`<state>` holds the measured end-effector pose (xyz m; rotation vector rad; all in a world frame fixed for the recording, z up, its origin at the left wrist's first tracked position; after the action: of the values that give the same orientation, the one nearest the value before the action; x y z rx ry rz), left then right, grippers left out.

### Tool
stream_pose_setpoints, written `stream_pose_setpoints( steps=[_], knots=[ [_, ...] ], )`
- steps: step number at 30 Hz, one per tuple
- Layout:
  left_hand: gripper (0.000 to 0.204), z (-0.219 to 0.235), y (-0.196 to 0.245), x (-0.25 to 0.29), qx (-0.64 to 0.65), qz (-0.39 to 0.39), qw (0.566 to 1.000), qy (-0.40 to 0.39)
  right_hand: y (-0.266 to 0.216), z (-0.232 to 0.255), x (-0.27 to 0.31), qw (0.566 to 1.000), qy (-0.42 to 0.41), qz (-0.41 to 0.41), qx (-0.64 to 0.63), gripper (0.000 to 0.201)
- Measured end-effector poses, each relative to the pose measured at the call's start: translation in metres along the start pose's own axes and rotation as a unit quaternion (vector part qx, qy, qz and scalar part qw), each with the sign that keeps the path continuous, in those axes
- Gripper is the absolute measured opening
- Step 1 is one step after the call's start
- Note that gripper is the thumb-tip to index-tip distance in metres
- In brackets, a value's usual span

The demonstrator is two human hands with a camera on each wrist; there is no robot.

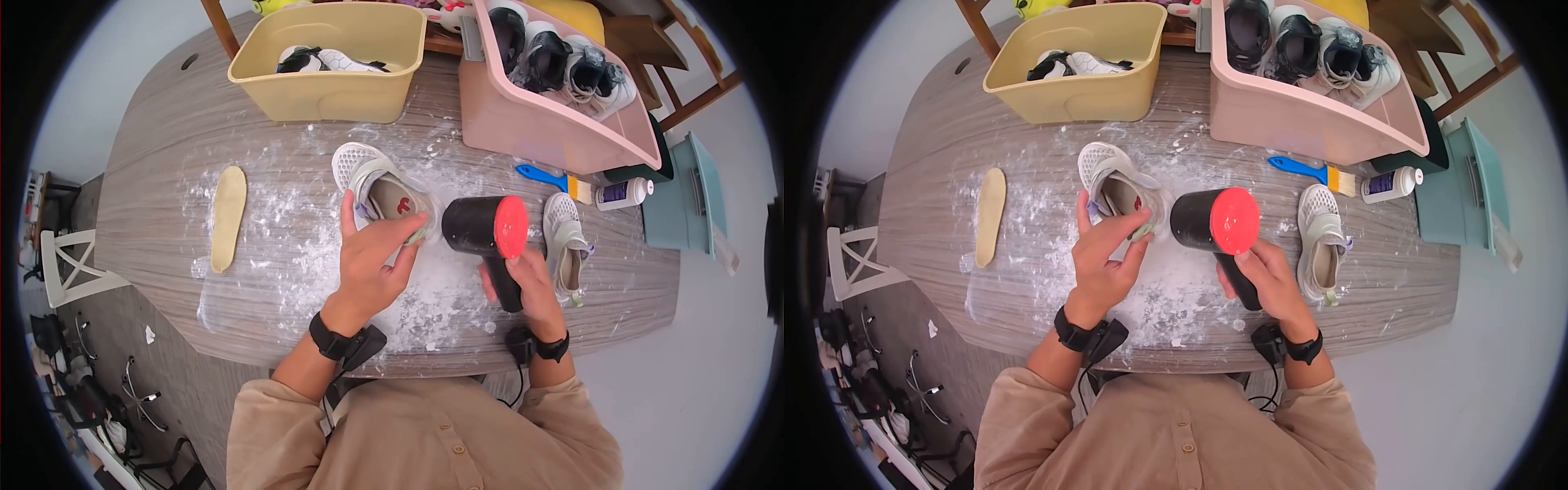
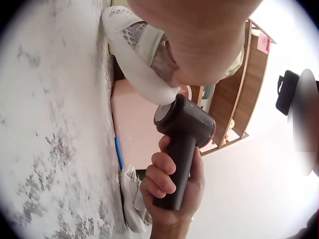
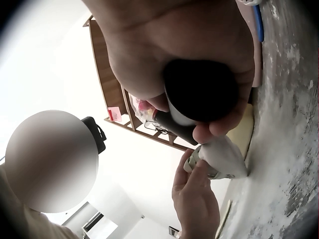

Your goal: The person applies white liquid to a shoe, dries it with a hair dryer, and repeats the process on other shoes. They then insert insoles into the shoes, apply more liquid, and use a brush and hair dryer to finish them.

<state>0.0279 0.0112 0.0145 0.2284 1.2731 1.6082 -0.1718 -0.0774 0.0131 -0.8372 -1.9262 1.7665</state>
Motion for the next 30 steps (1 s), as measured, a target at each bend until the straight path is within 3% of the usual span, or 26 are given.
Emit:
stream_pose_setpoints(
  steps=[2, 7, 17, 23, 30],
  knots=[
    [0.038, -0.001, -0.002, 0.0, -0.004, 0.001, 1.0, -0.014, -0.001, 0.004, 0.0, 0.999, -0.038, -0.016, 0.016, 0.037],
    [0.035, -0.005, -0.004, 0.0, -0.025, 0.007, 0.998, -0.062, 0.002, 0.003, 0.0, 0.999, 0.007, -0.052, 0.015, 0.036],
    [0.037, -0.012, -0.002, 0.001, -0.051, -0.028, 0.995, -0.084, 0.012, 0.008, 0.001, 0.991, 0.072, -0.109, -0.009, 0.038],
    [0.035, -0.014, -0.002, 0.002, -0.053, -0.029, 0.994, -0.091, 0.007, 0.014, 0.002, 0.987, 0.056, -0.147, 0.004, 0.037],
    [0.038, -0.013, -0.004, 0.001, -0.06, -0.027, 0.994, -0.086, 0.007, 0.011, 0.001, 0.992, 0.05, -0.116, 0.014, 0.036]
  ],
)
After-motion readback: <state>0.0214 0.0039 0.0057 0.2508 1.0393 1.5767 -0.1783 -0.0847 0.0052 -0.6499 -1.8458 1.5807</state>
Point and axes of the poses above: each hand's wrist, its own x-axis away from the middle knuckle, its own z-axis out of the back of the hand, y = z × x, the point moved 4 cm from there along -x, towards the middle knuckle, and after that the axes turned 15 degrees about z, right-handed, at the moved point
